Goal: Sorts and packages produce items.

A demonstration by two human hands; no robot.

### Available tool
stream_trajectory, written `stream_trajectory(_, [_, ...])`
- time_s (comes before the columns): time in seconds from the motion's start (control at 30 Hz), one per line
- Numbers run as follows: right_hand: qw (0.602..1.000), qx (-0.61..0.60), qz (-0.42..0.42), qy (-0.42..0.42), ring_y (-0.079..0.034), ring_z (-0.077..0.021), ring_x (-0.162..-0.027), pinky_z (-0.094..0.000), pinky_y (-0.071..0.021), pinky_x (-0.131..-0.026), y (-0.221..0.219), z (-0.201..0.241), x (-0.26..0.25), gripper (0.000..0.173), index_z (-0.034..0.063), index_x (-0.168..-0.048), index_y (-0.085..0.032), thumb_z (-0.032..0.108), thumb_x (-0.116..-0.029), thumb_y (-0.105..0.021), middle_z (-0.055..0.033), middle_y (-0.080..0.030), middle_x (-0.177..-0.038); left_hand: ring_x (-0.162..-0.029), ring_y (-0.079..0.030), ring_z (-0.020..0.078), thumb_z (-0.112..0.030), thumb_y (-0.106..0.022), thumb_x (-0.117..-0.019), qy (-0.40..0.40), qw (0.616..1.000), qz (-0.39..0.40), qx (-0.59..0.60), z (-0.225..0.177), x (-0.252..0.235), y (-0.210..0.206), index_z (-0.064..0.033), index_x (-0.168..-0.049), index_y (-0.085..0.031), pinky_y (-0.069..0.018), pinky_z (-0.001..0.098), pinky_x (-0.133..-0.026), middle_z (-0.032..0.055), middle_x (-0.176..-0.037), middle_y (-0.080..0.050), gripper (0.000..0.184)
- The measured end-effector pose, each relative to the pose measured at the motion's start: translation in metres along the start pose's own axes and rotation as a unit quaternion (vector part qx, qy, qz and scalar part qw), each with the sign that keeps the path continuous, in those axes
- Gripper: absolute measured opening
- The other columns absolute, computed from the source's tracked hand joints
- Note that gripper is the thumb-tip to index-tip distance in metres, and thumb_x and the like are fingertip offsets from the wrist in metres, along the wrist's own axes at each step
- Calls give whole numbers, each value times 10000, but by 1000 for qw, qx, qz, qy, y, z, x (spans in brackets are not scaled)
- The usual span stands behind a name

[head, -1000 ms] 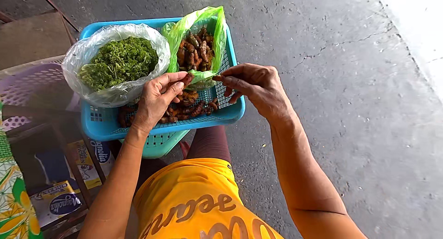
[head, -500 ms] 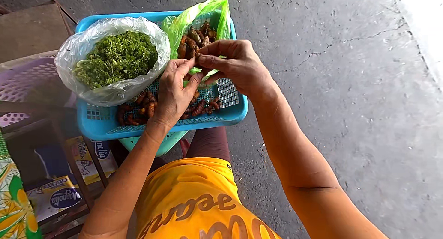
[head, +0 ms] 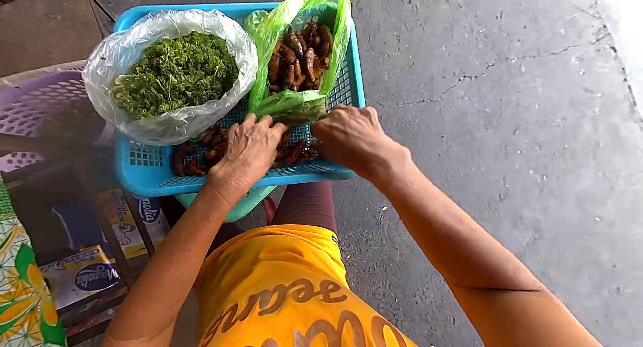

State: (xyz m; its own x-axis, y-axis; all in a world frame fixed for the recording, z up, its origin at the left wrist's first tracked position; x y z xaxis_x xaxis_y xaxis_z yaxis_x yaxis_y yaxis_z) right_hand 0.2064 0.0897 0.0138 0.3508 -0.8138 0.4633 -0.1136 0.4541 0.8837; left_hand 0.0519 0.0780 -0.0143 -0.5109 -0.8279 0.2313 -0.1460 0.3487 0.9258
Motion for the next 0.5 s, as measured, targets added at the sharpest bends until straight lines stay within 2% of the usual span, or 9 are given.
stream_trajectory(0.07, [997,62,35,3,-597,-442,-1094,-518,-484,-681,-19,8,-1,94,-58,-904,-699,-72,-906,-607,-237,-649,-1019,-1072,-661,394,-115,-611,-956,8,999,-21,24,10,8,5,-109,-1248,-713,-531,552,-795,156,-1143,-704,310])
stream_trajectory(0.1, [997,70,43,9,-594,-440,-1107,-510,-487,-683,-22,9,-2,93,-64,-898,-693,-89,-899,-603,-238,-646,-1031,-1075,-675,384,-111,-588,-970,16,998,-37,54,16,13,9,-99,-1259,-713,-535,570,-820,155,-1156,-715,315])
stream_trajectory(0.17, [997,52,52,27,-616,-429,-1064,-531,-476,-700,-21,6,-4,44,-39,-873,-686,-31,-894,-648,-218,-663,-963,-1105,-696,338,-106,-582,-999,36,988,-75,134,30,25,17,-80,-1290,-702,-527,565,-930,150,-1184,-728,316])
stream_trajectory(0.23, [997,25,66,44,-659,-408,-945,-560,-462,-706,-21,1,-4,76,7,-872,-679,58,-924,-660,-193,-674,-884,-1112,-702,240,-101,-610,-1011,73,961,-104,246,42,37,23,-61,-1311,-687,-524,457,-998,131,-1209,-730,312])
stream_trajectory(0.27, [995,12,82,47,-662,-401,-933,-569,-462,-726,-20,-1,-4,81,24,-902,-684,85,-945,-651,-184,-678,-891,-1048,-713,169,-103,-625,-1010,98,939,-109,312,48,41,24,-60,-1322,-675,-559,370,-950,109,-1200,-730,318])
stream_trajectory(0.3, [995,5,90,53,-666,-393,-934,-571,-471,-732,-20,-3,-3,80,44,-928,-697,99,-954,-646,-173,-685,-904,-929,-722,111,-88,-641,-1000,116,910,-116,382,52,45,24,-47,-1322,-664,-598,291,-837,94,-1159,-733,325])
stream_trajectory(0.37, [994,-6,83,74,-662,-378,-1008,-563,-495,-742,-19,-5,0,101,90,-988,-748,84,-934,-663,-139,-710,-960,-805,-705,97,-7,-644,-975,138,843,-118,506,55,49,21,10,-1326,-632,-603,251,-708,112,-1106,-718,352])
stream_trajectory(0.43, [993,-30,53,105,-587,-352,-1156,-524,-502,-772,-18,-5,3,143,129,-1007,-767,68,-905,-689,-90,-697,-1065,-775,-702,102,34,-634,-967,149,811,-115,555,54,49,20,30,-1323,-623,-604,246,-673,124,-1082,-712,357])
stream_trajectory(0.5, [985,-76,-25,155,-590,-351,-1149,-521,-514,-774,-12,-4,2,159,138,-1004,-779,73,-916,-664,-92,-688,-1081,-779,-703,102,34,-634,-966,145,802,-115,568,53,48,21,30,-1321,-625,-600,239,-663,121,-1075,-713,355])
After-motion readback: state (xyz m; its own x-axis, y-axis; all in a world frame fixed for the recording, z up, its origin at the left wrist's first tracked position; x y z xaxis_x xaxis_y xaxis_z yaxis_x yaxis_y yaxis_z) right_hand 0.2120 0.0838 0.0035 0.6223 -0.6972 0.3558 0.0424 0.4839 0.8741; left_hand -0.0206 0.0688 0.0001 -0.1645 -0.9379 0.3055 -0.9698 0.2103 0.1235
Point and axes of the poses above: each hand's wrist, its own x-axis away from the middle knuckle, its own y-axis out of the back of the hand, z = x × y, the point moved 4 cm from there along -x, towards the middle knuckle
